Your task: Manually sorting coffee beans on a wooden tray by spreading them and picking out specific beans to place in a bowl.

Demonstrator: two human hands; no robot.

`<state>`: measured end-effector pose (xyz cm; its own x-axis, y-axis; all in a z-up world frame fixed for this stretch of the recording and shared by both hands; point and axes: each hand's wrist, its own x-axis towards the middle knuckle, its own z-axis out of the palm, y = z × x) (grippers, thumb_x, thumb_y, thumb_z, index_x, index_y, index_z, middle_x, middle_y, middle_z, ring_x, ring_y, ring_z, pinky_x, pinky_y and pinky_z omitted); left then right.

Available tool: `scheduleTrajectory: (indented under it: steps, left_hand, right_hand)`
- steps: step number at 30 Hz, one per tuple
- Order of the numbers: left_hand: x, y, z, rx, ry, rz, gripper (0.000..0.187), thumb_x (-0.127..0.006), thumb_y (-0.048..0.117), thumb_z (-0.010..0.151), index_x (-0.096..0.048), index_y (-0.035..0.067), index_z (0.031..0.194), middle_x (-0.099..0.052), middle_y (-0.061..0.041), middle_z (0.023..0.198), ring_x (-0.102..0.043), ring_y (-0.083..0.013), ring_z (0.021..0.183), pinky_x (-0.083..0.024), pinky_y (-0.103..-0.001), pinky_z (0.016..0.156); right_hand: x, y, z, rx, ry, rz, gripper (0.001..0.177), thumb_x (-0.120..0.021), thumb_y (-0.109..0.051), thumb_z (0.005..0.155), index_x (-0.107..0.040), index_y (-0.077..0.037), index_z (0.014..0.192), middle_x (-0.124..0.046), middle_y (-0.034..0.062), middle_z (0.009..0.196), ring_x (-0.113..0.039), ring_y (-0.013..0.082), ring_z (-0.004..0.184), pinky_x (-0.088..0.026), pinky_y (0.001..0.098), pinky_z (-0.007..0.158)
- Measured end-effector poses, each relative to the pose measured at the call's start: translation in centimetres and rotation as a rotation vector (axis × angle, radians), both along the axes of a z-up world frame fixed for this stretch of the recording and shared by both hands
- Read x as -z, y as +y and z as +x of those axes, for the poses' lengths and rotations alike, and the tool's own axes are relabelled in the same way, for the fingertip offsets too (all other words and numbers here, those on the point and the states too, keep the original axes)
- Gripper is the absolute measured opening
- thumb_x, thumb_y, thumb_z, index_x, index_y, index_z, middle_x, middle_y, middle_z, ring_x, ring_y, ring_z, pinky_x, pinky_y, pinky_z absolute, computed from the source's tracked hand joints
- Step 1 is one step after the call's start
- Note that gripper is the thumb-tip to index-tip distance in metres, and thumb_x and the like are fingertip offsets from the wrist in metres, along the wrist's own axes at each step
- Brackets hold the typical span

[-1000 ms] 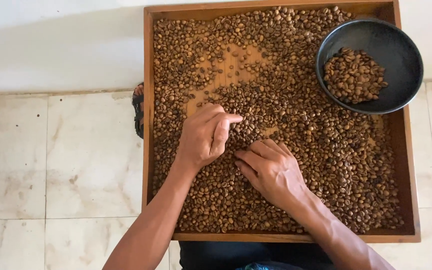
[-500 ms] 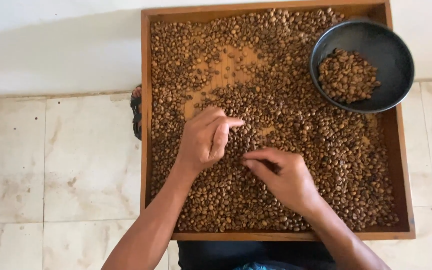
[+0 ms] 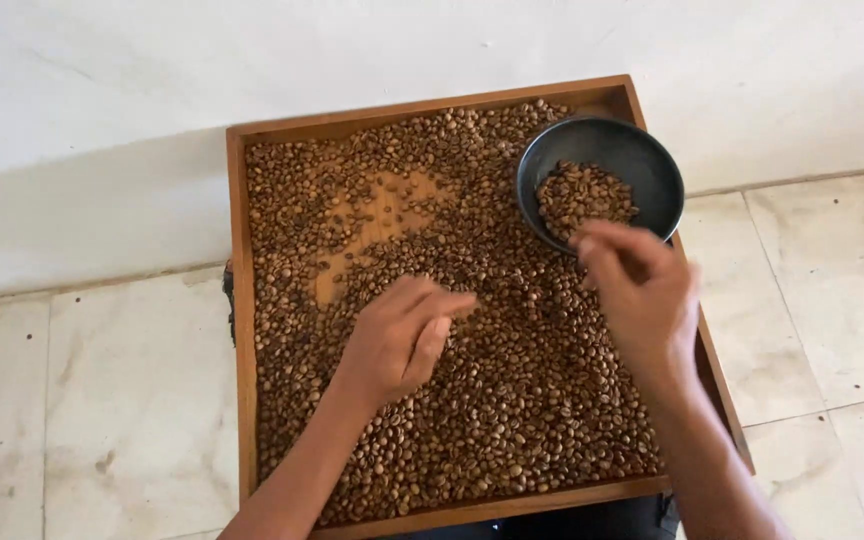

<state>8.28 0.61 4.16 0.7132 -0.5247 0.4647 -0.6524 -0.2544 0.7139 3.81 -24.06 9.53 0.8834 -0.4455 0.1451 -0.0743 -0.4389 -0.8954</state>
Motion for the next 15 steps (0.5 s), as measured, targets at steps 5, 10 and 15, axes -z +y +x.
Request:
scheduleTrajectory:
  steps: [5,10,15]
  left_hand:
    - [0.6,0.7,1.5,-0.17,-0.03,0.155,0.04,-0.042,0.032,0.111,-0.072,0.011,0.127,-0.065,-0.011,0.1,-0.066,-0.0299,0.093,-0.056,-0.046,0.083]
    - [3.2,0.7,0.4,-0.332,0.196,0.616,0.062,-0.045,0.044,0.11,-0.041,0.007,0.16,-0.037,-0.024,0.161,-0.03,-0.0466,0.15,-0.022,-0.063,0.12]
    - [3.6,-0.1,-1.0,-0.219,0.265,0.74,0.07,-0.03,0.051,0.112,-0.024,0.007,0.166,-0.014,-0.024,0.172,-0.005,-0.0482,0.157,-0.003,-0.064,0.125]
  right_hand:
    - [2.3,0.5,-1.1,-0.08,-0.122,-0.086,0.018,-0.069,0.002,0.099,-0.075,0.003,0.116,-0.076,0.0212,0.095,-0.071,0.0239,0.072,-0.058,0.0324,0.063]
    - [5.3,2.0,-1.7,-0.19,0.006,-0.22,0.017,-0.076,-0.006,0.094,-0.083,-0.011,0.108,-0.081,0.0087,0.099,-0.078,0.0272,0.085,-0.063,0.0338,0.065]
    - [4.4,4.6,-2.0,-0.421,0.069,-0.454,0.025,-0.069,-0.015,0.097,-0.078,-0.009,0.119,-0.075,0.0158,0.12,-0.068,0.0345,0.115,-0.059,0.0456,0.092]
